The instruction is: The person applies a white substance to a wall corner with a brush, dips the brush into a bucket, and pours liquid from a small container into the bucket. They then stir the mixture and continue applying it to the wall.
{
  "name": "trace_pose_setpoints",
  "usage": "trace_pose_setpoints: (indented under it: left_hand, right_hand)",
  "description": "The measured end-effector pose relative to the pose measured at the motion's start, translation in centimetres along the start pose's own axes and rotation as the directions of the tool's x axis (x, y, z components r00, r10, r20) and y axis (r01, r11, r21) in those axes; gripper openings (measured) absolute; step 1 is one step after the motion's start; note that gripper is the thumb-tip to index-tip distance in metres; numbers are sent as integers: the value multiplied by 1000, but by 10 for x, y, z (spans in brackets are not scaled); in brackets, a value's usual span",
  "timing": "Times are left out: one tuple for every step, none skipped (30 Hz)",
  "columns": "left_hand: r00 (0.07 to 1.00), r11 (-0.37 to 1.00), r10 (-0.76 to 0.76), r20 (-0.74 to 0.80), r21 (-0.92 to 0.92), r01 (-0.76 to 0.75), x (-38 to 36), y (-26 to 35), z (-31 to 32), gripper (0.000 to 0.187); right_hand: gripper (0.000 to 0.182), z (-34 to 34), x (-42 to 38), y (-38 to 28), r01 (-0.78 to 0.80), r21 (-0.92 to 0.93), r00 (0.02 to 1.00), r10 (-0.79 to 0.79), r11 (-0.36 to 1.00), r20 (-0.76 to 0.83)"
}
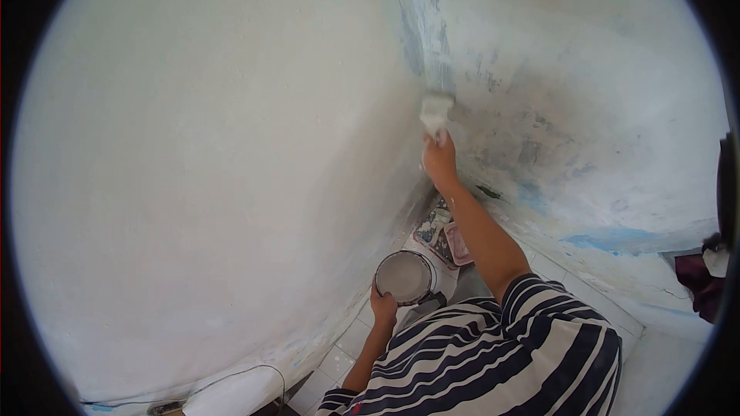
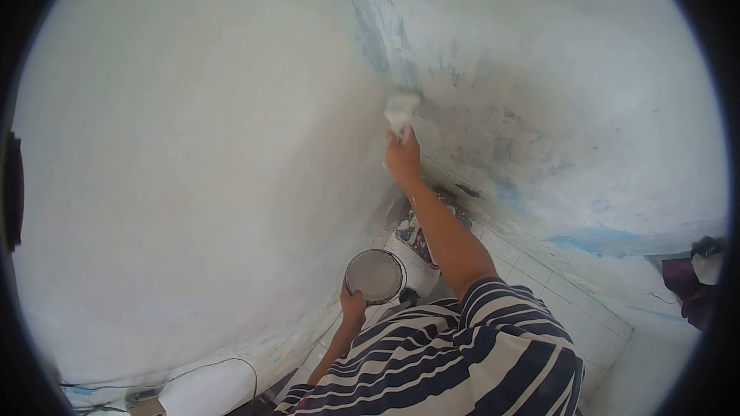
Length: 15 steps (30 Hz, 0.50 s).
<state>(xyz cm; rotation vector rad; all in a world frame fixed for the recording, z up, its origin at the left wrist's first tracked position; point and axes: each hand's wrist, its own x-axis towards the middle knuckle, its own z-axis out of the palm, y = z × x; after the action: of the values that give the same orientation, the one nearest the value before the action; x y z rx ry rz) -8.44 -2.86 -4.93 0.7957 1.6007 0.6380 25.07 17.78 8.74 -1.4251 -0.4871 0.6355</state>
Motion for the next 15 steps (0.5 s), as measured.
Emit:
trace_pose_setpoints:
  left_hand:
    - [997, 997, 69, 18, 46, -69, 5, -5, -2, 74]
    - [998, 996, 69, 14, 48, -70, 7, -11, -5, 74]
    - [999, 999, 36, 3, 41, -36, 1, -7, -5, 73]
    - [1000, 999, 2, -6, 34, -2, -5, -3, -5, 73]
    - [1000, 999, 3, -9, 34, -2, -10, 0, -6, 73]
    - [1000, 999, -2, -8, 48, 3, -13, 4, -7, 73]
    - [1000, 998, -7, -4, 61, 7, -14, 4, -7, 73]
    - [1000, 998, -3, -5, 60, 3, -14, 6, -8, 73]
    - [1000, 997, 21, -7, 69, -21, -14, 3, -11, 73]
    - [999, 996, 46, -8, 78, -46, -11, 0, -12, 73]
    - [999, 996, 53, -2, 75, -53, -7, -1, -13, 73]
    - [999, 995, 50, -11, 92, -48, -3, -3, -14, 73]
    - [999, 993, 46, -23, 110, -43, -2, -4, -16, 73]
    - [999, 993, 47, -20, 109, -45, -3, -2, -15, 73]
    - [998, 995, 69, -8, 72, -68, -2, 1, -13, 73]
  right_hand:
    - [19, -2, -5, 16, -238, 55, 971, 238, 970, 13]
    - [19, -5, 0, 34, -241, 58, 971, 240, 969, 16]
    - [17, -9, 11, 63, -380, 87, 925, 376, 921, 53]
    - [15, -11, 18, 83, -511, 110, 859, 503, 853, 94]
    - [15, -10, 29, 91, -512, 111, 858, 504, 852, 97]
    - [14, -5, 48, 93, -465, 110, 885, 461, 878, 61]
    - [14, -1, 58, 77, -416, 108, 909, 416, 903, 23]
    - [14, 4, 69, 60, -388, 178, 921, 387, 904, 38]
    - [13, 9, 64, 13, -358, 247, 933, 357, 901, 49]
    - [13, 15, 48, -31, -278, 236, 960, 275, 931, 45]
    - [13, 20, 34, -72, -192, 225, 981, 188, 955, 39]
    - [13, 23, 24, -101, -187, 224, 982, 184, 957, 35]
    - [20, 25, 16, -125, -61, 199, 998, 58, 978, 22]
    - [27, 25, 12, -136, 66, 174, 998, -69, 983, 13]
    - [27, 23, 9, -137, 69, 175, 997, -73, 982, 14]
